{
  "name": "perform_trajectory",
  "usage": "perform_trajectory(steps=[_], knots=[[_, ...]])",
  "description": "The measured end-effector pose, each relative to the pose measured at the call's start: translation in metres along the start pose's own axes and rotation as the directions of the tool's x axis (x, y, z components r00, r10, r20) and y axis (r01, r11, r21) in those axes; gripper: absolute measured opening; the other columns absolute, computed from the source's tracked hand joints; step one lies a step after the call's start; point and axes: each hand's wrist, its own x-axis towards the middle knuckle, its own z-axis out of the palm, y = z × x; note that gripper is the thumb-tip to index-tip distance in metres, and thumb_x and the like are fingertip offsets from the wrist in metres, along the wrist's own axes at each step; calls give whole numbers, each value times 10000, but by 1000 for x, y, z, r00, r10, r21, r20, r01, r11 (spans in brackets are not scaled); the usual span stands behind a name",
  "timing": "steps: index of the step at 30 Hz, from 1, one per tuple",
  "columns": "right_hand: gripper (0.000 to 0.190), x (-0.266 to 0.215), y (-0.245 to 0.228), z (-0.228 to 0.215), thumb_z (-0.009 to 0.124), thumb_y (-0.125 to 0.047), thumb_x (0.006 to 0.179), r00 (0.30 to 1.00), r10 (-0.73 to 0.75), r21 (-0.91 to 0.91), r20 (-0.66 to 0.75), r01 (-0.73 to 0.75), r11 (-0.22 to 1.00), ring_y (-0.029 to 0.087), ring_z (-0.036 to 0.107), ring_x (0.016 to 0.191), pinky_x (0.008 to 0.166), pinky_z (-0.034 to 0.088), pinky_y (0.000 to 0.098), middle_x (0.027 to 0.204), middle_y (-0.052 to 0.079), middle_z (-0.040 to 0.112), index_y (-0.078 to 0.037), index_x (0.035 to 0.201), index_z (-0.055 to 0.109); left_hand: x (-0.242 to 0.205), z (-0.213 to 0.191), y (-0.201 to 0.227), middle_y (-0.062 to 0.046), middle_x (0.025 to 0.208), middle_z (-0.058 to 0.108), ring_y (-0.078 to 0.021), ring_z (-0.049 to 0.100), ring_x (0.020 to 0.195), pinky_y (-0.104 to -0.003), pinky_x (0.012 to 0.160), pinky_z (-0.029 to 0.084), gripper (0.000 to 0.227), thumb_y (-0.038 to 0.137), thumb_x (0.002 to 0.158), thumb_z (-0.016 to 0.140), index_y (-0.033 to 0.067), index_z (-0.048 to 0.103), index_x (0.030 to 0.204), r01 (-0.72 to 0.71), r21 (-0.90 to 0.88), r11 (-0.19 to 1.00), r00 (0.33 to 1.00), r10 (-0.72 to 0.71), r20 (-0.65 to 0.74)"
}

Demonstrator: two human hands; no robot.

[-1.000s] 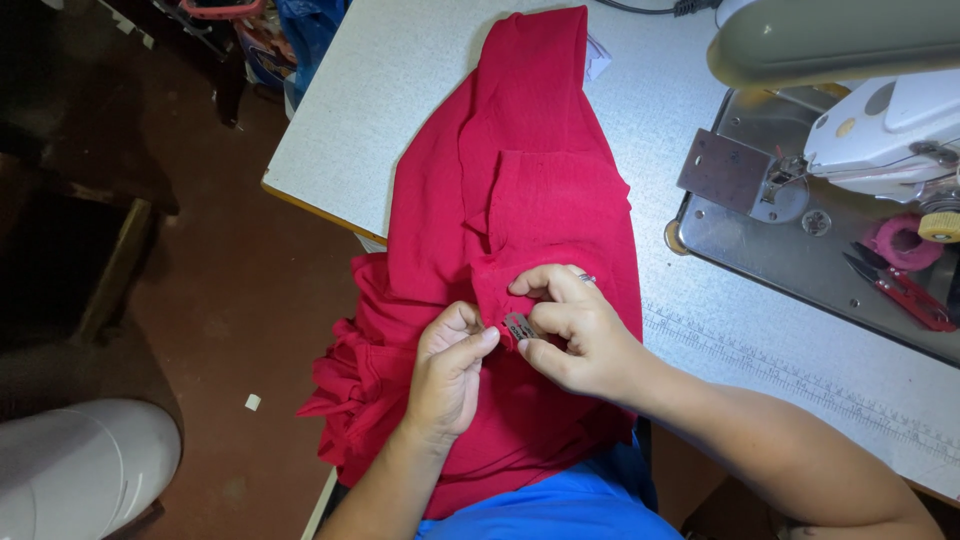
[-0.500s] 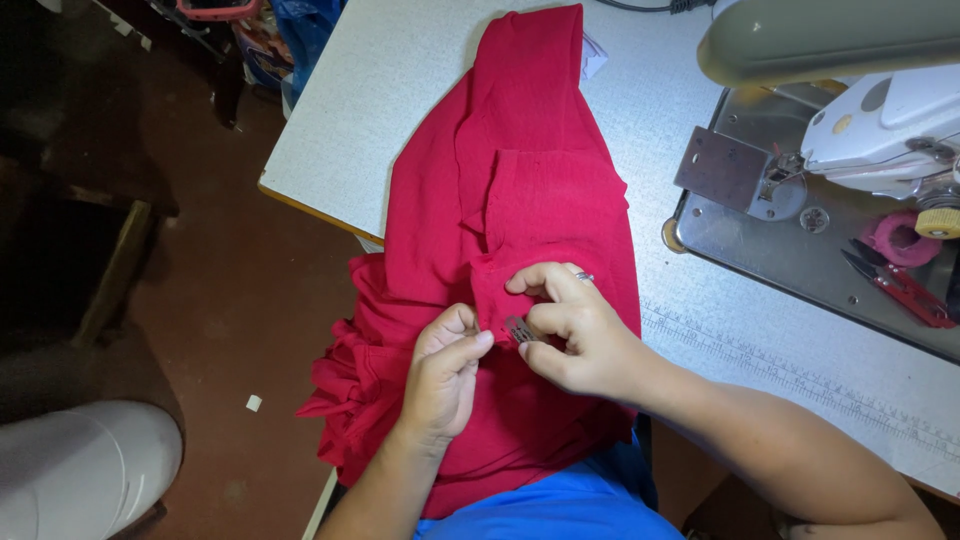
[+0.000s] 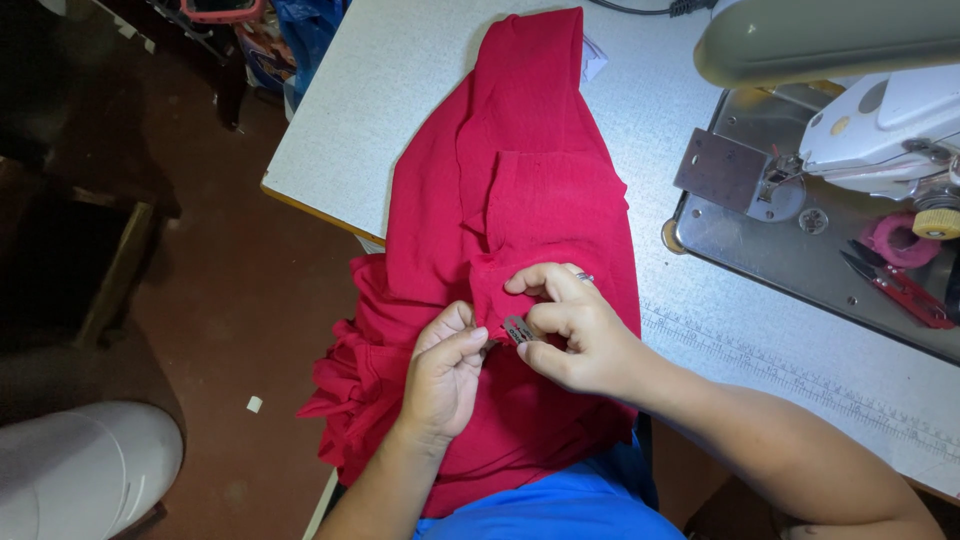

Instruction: A person at a sewing station inspects a tag on a red garment and spreads the fabric out on the table.

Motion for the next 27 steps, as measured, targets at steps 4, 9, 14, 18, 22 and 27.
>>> perform_trajectory(steps=[4,9,14,18,22,27], knots=[[295,0,2,1,750,-191,775,1000,5,-21,-11,-5,1000,355,619,1032,852,470,453,1166,144,621,-114,606,519,0,0,0,-37,726,572,-104,506,701,-229,714,447,39,28,842,645,19,613,863,1,7,1000,1000,-1,1],[296,0,-1,4,740,-197,799,1000,-11,-56,-27,9,998,359,613,1016,839,470,444,1165,140,613,-124,613,522,1,-2,-3,-14,712,536,-83,481,693,-210,704,439,35,20,849,642,21,608,856,8,44,999,1000,-8,-13],[300,2,-3,1,749,-204,785,1000,-17,-64,-3,17,998,379,611,1024,840,463,460,1161,149,615,-125,607,520,0,-3,-2,-8,709,509,-85,465,697,-216,704,432,45,19,851,644,27,600,853,20,39,999,1000,-20,-6],[300,2,-1,-1,763,-210,774,998,12,-34,56,-10,999,378,609,1075,890,459,462,1200,149,613,-120,601,535,0,-2,0,-17,725,504,-104,480,711,-227,722,444,33,24,855,635,24,603,862,40,8,999,999,-40,0],[290,-1,17,-3,777,-206,760,998,30,34,56,-32,999,361,615,1095,917,460,460,1231,148,619,-123,596,552,-1,2,2,-40,746,558,-124,536,732,-242,759,464,38,37,869,622,20,605,898,32,-33,999,999,-31,21],[193,4,-15,-45,656,-221,978,983,17,323,181,-76,943,190,614,1144,1046,451,331,1251,132,549,-74,854,674,-5,3,3,-113,955,658,-183,621,929,-332,866,493,66,20,944,565,78,557,914,7,-16,1000,1000,-6,18]])
